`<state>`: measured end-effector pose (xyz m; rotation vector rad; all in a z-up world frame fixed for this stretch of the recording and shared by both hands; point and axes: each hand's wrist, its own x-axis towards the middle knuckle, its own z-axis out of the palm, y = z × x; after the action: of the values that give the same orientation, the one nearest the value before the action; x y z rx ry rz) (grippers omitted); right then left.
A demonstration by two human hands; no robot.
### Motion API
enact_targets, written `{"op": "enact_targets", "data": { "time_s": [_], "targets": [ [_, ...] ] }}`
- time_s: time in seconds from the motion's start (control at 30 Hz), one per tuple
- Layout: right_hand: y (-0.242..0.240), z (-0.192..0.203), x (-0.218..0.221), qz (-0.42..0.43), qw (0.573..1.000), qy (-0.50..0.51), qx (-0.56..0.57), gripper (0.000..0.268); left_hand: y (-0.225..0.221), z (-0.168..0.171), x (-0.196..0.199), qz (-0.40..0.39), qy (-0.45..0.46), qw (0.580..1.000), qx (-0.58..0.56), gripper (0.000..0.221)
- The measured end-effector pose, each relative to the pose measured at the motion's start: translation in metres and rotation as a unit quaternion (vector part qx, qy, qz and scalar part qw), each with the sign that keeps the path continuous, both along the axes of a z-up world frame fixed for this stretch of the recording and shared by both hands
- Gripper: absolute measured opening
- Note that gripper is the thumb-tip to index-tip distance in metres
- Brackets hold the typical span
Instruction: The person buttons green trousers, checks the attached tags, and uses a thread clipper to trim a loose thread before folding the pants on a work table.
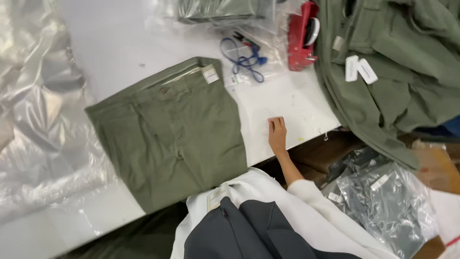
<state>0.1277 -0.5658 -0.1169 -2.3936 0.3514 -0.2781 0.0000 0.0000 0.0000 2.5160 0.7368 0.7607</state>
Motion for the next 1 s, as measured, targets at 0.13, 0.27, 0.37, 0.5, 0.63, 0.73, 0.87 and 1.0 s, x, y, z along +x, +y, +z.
{"op": "enact_targets", "data": {
  "time_s": [0.13,0.27,0.37,0.5,0.63,0.73,0.87,1.0],
  "targets": [
    [-0.077,0.021,-0.005,-0.207,0.951,-0.117,-0.199,0.024,-0.119,0.101,0.141,-0.079,-0.025,0.997,-0.001,0.065],
    [-0.140,0.011,0.044,-0.546,0.800,-0.010,-0.248,0.021,-0.153,0.069,0.195,-0.232,0.002,0.969,-0.079,0.049],
    [-0.121,-0.006,0.038,-0.459,0.807,0.294,-0.227,0.081,-0.190,0.078,0.218,-0.343,0.019,0.931,-0.124,0.058],
    [-0.070,-0.016,-0.034,-0.437,0.893,0.072,-0.076,0.051,-0.185,0.060,0.223,-0.400,0.054,0.914,-0.029,0.043],
    [-0.030,-0.050,-0.099,-0.509,0.825,-0.127,0.211,0.040,-0.187,0.060,0.212,-0.392,0.113,0.912,-0.037,0.039],
    [-0.039,-0.059,-0.099,-0.516,0.641,-0.191,0.535,0.091,-0.185,0.064,0.206,-0.412,0.103,0.903,-0.056,0.040],
    [-0.075,-0.050,-0.090,-0.479,0.794,0.214,0.307,0.071,-0.178,0.064,0.204,-0.425,0.060,0.902,-0.043,0.038],
    [-0.081,-0.010,-0.060,-0.494,0.865,-0.076,0.041,0.014,-0.161,0.059,0.193,-0.391,0.027,0.920,-0.034,0.031]
  ]
}}
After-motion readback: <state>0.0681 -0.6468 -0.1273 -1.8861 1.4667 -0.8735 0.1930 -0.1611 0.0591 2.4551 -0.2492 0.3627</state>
